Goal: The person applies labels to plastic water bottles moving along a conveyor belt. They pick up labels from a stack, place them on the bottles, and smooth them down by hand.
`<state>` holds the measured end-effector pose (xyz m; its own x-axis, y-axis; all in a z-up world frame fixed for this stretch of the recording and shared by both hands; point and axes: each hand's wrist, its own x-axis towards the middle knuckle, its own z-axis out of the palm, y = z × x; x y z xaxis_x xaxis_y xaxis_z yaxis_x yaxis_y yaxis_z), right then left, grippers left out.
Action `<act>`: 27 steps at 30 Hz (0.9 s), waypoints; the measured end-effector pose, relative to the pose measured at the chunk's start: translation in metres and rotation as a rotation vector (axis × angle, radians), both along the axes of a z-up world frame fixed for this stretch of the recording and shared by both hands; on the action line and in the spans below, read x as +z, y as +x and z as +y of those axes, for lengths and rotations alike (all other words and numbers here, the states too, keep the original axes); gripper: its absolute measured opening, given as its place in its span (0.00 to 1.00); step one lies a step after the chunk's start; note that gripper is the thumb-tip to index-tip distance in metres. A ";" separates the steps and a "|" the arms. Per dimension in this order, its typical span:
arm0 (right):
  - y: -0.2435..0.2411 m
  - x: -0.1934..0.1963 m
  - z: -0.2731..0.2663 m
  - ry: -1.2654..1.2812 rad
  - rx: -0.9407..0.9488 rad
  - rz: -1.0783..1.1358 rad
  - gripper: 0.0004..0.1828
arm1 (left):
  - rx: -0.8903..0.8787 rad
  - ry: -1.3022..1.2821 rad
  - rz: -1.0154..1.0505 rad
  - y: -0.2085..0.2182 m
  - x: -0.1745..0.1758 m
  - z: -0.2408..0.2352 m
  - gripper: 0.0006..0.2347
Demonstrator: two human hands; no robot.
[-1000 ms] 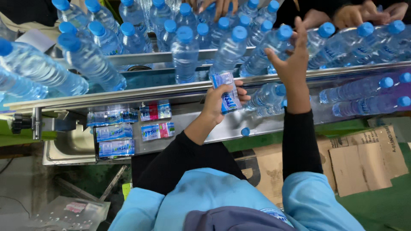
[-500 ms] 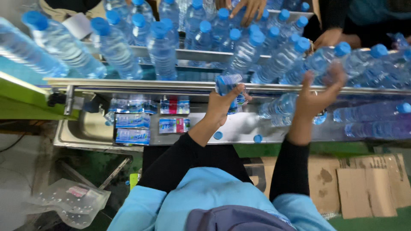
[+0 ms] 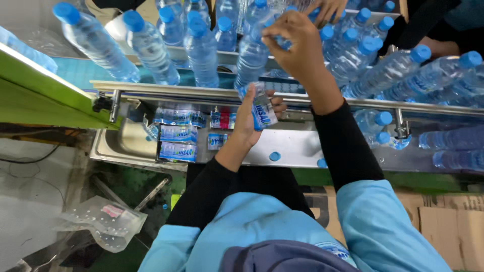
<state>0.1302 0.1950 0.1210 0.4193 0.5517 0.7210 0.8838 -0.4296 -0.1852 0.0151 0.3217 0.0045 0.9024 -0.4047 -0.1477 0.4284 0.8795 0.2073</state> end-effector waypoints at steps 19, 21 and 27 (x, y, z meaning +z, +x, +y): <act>-0.107 -0.052 -0.025 0.148 -0.229 0.082 0.21 | 0.195 0.625 0.264 0.004 -0.005 -0.016 0.17; -0.103 -0.075 -0.040 0.579 0.085 0.827 0.05 | 0.156 0.469 0.210 0.002 -0.014 -0.023 0.21; -0.056 -0.021 -0.040 0.431 -0.100 0.457 0.04 | 0.043 0.282 0.089 -0.001 -0.006 -0.025 0.27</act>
<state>0.0742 0.1545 0.0997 0.7719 0.1941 0.6054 0.6339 -0.3084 -0.7093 0.0136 0.2965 -0.0014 0.8964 -0.2981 -0.3280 0.4193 0.8102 0.4096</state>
